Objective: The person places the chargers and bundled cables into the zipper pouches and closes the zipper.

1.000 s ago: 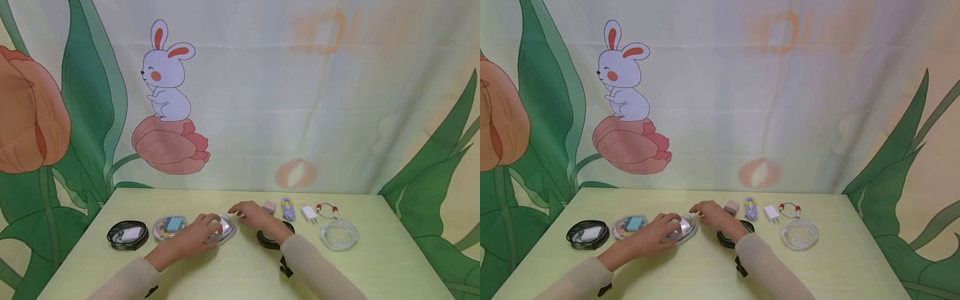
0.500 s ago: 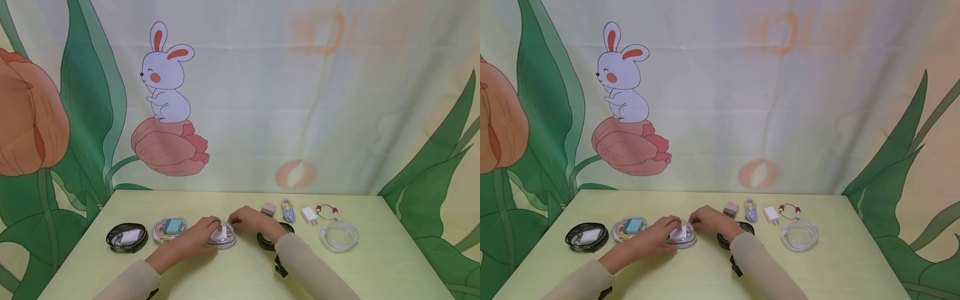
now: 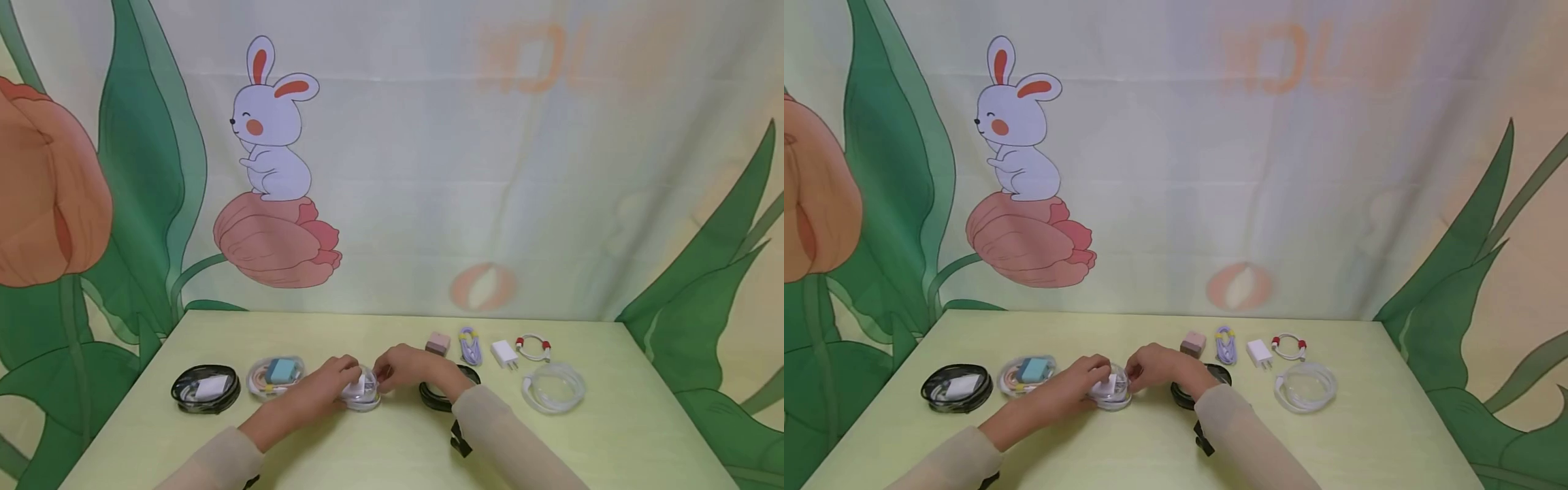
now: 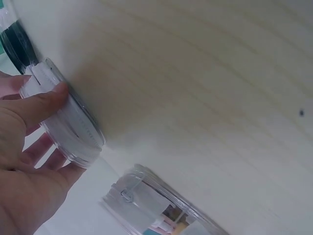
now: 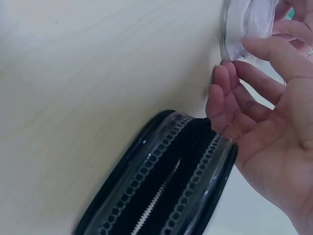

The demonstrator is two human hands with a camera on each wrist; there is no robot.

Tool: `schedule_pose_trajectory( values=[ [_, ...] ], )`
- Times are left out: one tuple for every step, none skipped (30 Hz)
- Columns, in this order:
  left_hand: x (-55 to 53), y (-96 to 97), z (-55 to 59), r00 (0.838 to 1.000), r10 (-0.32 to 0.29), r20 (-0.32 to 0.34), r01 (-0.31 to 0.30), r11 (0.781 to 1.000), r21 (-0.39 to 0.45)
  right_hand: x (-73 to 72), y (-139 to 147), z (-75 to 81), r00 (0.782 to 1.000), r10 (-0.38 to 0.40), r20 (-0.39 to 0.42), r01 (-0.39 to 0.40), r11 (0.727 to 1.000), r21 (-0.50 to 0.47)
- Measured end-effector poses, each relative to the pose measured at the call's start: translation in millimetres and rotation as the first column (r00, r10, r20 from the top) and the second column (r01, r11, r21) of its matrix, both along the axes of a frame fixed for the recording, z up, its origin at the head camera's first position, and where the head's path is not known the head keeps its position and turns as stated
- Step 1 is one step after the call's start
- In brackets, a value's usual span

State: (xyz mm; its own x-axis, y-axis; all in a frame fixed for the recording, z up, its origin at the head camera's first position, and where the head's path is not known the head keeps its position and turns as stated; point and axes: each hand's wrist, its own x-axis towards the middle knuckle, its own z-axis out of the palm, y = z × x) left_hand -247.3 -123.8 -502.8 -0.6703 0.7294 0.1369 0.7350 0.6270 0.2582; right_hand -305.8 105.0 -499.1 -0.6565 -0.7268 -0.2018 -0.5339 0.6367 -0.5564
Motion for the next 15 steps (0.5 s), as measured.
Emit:
schedule_pose_trajectory(
  values=[
    [0.2, -0.6, 0.3, 1.000, -0.001, -0.003, 0.001, 1.000, 0.002, 0.1, -1.2, -0.4, 1.000, 0.009, -0.014, -0.009, 1.000, -0.005],
    [0.3, -1.3, 0.4, 1.000, -0.004, -0.006, 0.004, 1.000, 0.003, 0.3, -2.2, -0.9, 0.999, 0.021, -0.038, -0.021, 1.000, -0.010],
    [0.4, -1.8, 0.2, 1.000, -0.005, -0.007, 0.005, 1.000, 0.003, 0.3, -3.3, -2.2, 0.997, 0.029, -0.068, -0.030, 1.000, -0.009],
    [0.6, -2.3, -0.1, 1.000, -0.007, -0.009, 0.007, 1.000, 0.001, 0.2, -4.3, -4.2, 0.994, 0.033, -0.102, -0.033, 0.999, -0.005],
    [0.7, -2.7, -0.4, 1.000, -0.010, -0.013, 0.010, 1.000, -0.001, 0.2, -5.1, -6.0, 0.990, 0.035, -0.134, -0.036, 0.999, -0.003],
    [0.7, -3.1, -0.6, 1.000, -0.014, -0.022, 0.014, 1.000, -0.002, 0.1, -5.8, -8.4, 0.985, 0.035, -0.168, -0.035, 0.999, 0.002],
    [0.9, -3.4, -0.8, 0.999, -0.015, -0.029, 0.015, 1.000, -0.005, 0.4, -6.3, -10.2, 0.981, 0.031, -0.193, -0.031, 1.000, 0.004],
    [1.0, -3.6, -1.3, 0.999, -0.016, -0.036, 0.016, 1.000, -0.008, 1.3, -6.9, -11.2, 0.977, 0.026, -0.210, -0.025, 1.000, 0.006],
    [1.3, -3.7, -1.4, 0.999, -0.018, -0.042, 0.018, 1.000, -0.009, 2.3, -7.5, -11.7, 0.976, 0.017, -0.219, -0.015, 1.000, 0.011],
    [1.5, -3.9, -1.6, 0.999, -0.020, -0.050, 0.020, 1.000, -0.011, 3.6, -7.9, -11.3, 0.974, 0.010, -0.228, -0.008, 1.000, 0.011],
    [1.5, -4.2, -1.8, 0.998, -0.025, -0.060, 0.024, 1.000, -0.012, 5.4, -8.1, -10.0, 0.972, 0.004, -0.237, 0.000, 1.000, 0.017],
    [1.5, -4.5, -1.8, 0.998, -0.025, -0.065, 0.025, 1.000, -0.014, 6.9, -8.5, -9.3, 0.967, 0.000, -0.255, 0.008, 0.999, 0.031],
    [1.5, -4.8, -1.5, 0.998, -0.024, -0.065, 0.023, 1.000, -0.019, 8.6, -9.0, -7.8, 0.961, -0.002, -0.278, 0.016, 0.999, 0.051],
    [1.1, -5.3, -1.3, 0.998, -0.024, -0.064, 0.023, 0.999, -0.024, 10.0, -9.4, -6.1, 0.952, -0.001, -0.308, 0.024, 0.997, 0.073],
    [0.7, -5.7, -0.4, 0.998, -0.023, -0.060, 0.022, 0.999, -0.029, 11.0, -10.0, -5.1, 0.938, 0.009, -0.347, 0.029, 0.994, 0.104]
  ],
)
